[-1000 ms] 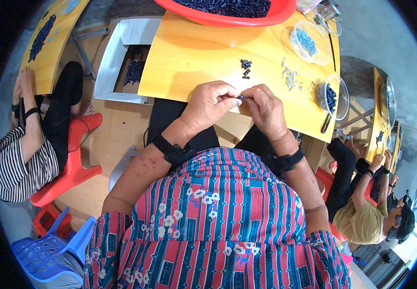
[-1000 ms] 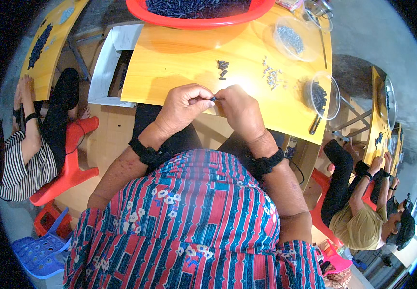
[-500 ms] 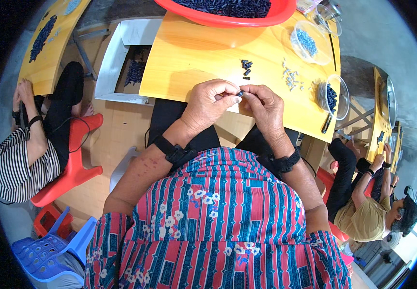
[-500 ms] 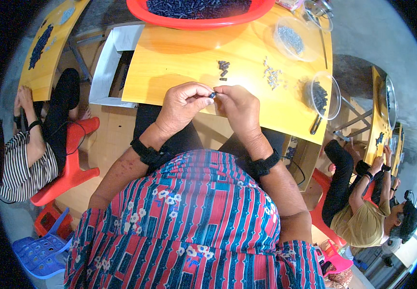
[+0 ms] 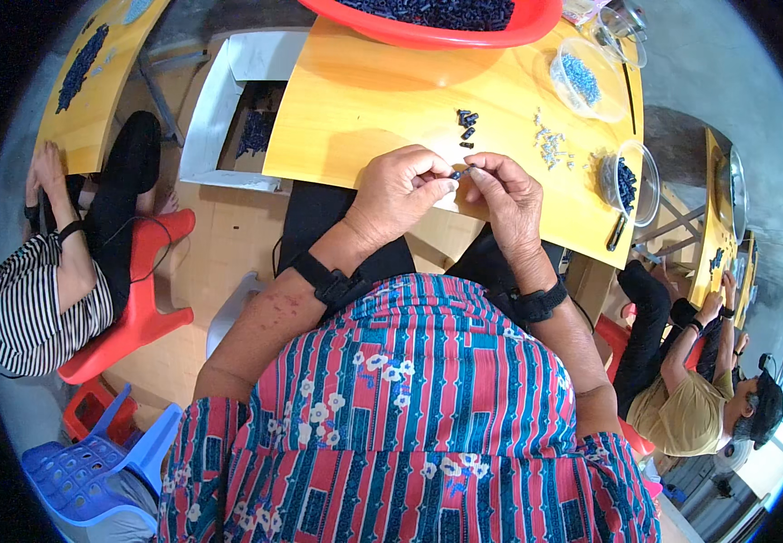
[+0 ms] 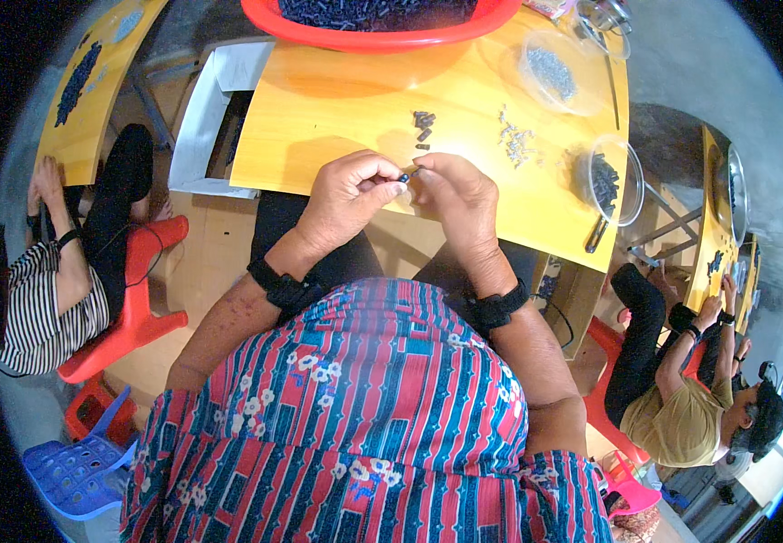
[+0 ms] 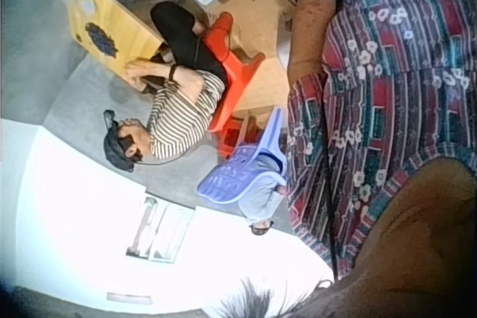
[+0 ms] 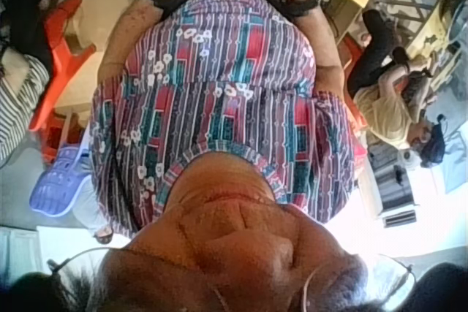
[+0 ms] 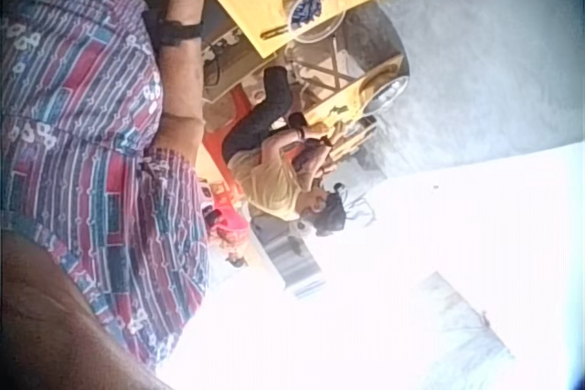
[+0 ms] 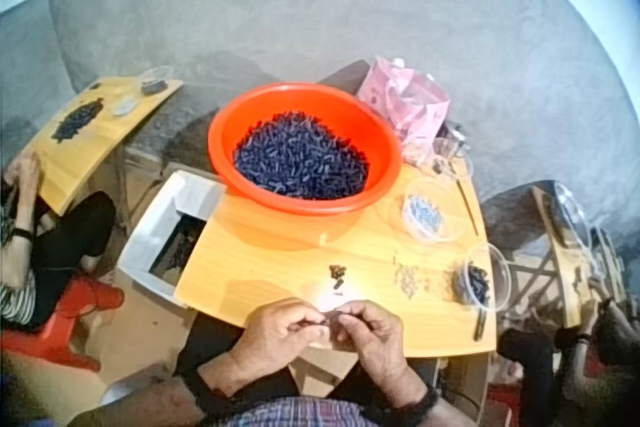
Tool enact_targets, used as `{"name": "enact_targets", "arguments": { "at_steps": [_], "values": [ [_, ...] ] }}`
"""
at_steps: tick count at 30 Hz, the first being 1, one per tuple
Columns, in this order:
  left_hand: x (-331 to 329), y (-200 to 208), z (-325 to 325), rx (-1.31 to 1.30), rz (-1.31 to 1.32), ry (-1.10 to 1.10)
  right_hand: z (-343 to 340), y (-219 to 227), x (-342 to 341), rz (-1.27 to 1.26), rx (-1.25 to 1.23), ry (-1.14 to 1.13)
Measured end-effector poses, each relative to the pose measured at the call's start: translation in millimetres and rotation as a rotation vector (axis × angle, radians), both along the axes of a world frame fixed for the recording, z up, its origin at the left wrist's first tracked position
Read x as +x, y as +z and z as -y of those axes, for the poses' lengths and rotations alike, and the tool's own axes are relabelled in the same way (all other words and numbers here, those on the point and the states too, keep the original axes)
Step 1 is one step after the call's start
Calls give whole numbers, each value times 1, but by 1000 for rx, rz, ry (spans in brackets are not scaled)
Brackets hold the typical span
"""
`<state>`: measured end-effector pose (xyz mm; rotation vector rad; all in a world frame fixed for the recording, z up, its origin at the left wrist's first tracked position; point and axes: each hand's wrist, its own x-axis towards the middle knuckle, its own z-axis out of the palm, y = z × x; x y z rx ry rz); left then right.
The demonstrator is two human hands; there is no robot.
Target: Manually assembling small plastic components at a workshop workstation.
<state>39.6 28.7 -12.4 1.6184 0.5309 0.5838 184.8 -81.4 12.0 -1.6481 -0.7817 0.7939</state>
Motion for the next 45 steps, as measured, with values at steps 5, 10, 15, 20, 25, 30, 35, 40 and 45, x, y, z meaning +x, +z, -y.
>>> {"name": "enact_targets", "arguments": {
  "at_steps": [5, 10, 15, 20, 25, 30, 35, 40, 45],
  "values": [
    [1, -3, 1, 32, 43, 37, 0, 7, -2, -100, 53, 7],
    [0, 3, 1, 20, 7, -2, -2, 6, -1, -63, 68, 42],
    [0, 1, 1, 44, 1, 6, -3, 9, -4, -53, 54, 56],
    [0, 0, 2, 35, 5, 8, -3, 9, -4, -65, 39, 52],
    [0, 1, 1, 44, 7, 12, -4, 7, -2, 64, 62, 80],
    [0, 0, 0, 51, 10, 11, -4, 7, 0, 157, 94, 111],
    [0, -2, -1, 91, 14, -5, -4, 3, 1, 199, 130, 135],
    [-1, -1, -3, 96, 31, -28, -4, 2, -1, 199, 149, 136],
    [-2, -6, -2, 33, 53, -22, -4, 1, -8, 237, 162, 122]
  ]
}}
